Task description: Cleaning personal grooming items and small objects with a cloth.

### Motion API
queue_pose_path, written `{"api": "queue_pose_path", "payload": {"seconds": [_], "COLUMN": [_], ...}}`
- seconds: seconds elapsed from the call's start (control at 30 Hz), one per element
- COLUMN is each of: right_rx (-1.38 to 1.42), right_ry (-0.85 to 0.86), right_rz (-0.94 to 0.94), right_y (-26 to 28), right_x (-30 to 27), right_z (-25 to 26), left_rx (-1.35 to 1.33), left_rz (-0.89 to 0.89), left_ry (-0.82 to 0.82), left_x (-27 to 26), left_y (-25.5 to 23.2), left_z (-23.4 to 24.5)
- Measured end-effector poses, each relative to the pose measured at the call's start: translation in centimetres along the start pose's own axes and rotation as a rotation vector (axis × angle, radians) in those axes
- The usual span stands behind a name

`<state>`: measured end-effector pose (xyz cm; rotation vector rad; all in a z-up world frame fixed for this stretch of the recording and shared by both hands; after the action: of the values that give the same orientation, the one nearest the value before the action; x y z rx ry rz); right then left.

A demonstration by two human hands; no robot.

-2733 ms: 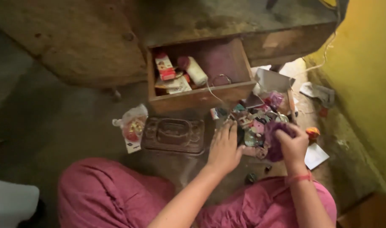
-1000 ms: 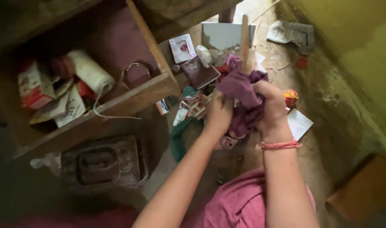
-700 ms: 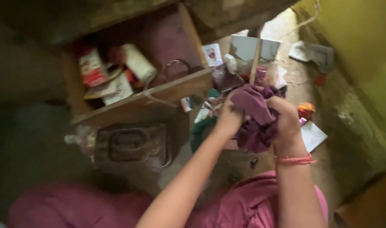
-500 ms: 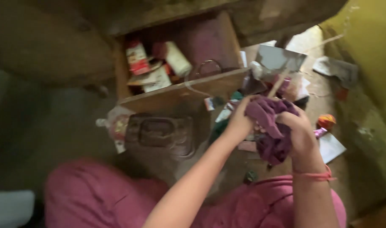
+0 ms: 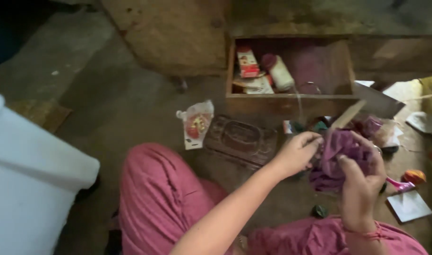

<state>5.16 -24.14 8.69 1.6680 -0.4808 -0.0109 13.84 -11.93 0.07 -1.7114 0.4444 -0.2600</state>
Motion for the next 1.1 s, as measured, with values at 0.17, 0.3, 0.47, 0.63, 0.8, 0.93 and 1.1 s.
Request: {"api": "queue_pose_path", "payload": {"seconds": [0.17,0.3,0.47,0.63,0.8,0.93,1.1], "right_rx": [-0.15,-0.326,-0.592,-0.758,-0.939,-1.105,-1.21], "right_ry": [0.201,0.181,0.118,0.25,0.376,0.372,0.329], "right_rz": [0.12,0.262,0.426,0.472,0.587,0.659,0.734], "right_y": [2.1,7.2,7.9,7.1,6.8,6.3,6.7], "right_x": [-0.9,-0.4,-0.3,-0.2,0.3,1.7,3.0], "right_z": [-1.0,-5.1,-11.6,-16.5,-19.2,-20.4,-21.1], "left_rx": [-0.018,-0.103,-0.167,-0.229,0.117,0.119,0.162], "left_rz": [-0.006,-0.032,-0.056,-0.146,-0.373,-0.425,-0.478], "left_ry": [0.046,0.026,-0.008,-0.145,-0.336,-0.38,-0.506], "left_x": [-3.5,-4.7,-5.9,-5.4,-8.1,-8.6,-8.2], "left_y": [-0.9,-1.6,-4.0,-3.1,-6.8,-7.7,-8.6], "left_z": [3.4,5.2,6.3,8.6,10.3,10.3,10.9]}}
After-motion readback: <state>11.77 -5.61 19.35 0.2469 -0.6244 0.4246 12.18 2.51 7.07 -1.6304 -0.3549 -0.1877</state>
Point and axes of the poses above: each hand's wrist, its own x-axis towards the middle knuckle, its own z-axis out of the back of the hand, y = z × x, the point moved 6 cm from there along x, towards the middle knuckle, and after that the axes turned 2 degrees about y, right-handed, at the moved point
